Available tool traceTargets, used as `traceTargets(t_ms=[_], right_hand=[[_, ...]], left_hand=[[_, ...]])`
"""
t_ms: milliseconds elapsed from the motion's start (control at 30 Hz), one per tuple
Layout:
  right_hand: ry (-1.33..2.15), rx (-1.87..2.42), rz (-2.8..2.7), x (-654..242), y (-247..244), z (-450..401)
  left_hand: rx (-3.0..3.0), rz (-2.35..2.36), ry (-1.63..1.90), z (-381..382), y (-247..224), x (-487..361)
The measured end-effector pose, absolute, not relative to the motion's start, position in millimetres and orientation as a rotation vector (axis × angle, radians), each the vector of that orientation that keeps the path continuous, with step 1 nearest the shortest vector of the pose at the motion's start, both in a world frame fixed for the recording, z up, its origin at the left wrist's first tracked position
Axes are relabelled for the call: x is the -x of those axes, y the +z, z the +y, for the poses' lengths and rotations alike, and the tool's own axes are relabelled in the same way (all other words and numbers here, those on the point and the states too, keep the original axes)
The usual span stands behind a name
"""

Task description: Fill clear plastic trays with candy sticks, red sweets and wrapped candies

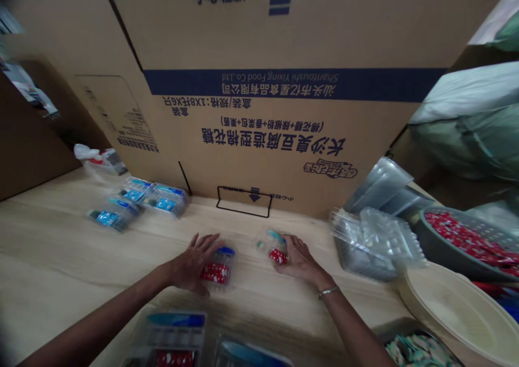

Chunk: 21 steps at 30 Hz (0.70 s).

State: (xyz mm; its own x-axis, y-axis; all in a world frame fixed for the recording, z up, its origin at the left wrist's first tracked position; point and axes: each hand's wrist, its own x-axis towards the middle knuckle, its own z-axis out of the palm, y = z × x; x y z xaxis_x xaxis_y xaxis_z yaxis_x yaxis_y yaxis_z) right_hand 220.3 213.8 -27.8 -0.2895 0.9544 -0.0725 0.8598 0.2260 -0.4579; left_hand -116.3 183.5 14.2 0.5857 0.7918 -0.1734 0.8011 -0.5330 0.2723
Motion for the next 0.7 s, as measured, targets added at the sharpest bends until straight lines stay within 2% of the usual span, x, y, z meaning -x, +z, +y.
traceTargets(t_ms=[167,333,500,700], right_hand=[[0.690,1.499,-2.314,-180.6,-1.5,200.9],[0.589,1.203,-2.539,-87.9,26.2,179.8],[0.581,1.286,-2.655,-46.9,14.6,175.4],[0.837,1.261,-2.528,-79.1,-7.2,175.6]], left_hand=[[-1.877,1.578,0.671,170.9,2.2,149.5],[-1.007,1.492,0.814,153.3,-12.0,159.8],[-1.024,1.361,0.945,144.6,-21.6,149.2],[-1.212,1.412,0.870,146.5,-24.3,148.5]])
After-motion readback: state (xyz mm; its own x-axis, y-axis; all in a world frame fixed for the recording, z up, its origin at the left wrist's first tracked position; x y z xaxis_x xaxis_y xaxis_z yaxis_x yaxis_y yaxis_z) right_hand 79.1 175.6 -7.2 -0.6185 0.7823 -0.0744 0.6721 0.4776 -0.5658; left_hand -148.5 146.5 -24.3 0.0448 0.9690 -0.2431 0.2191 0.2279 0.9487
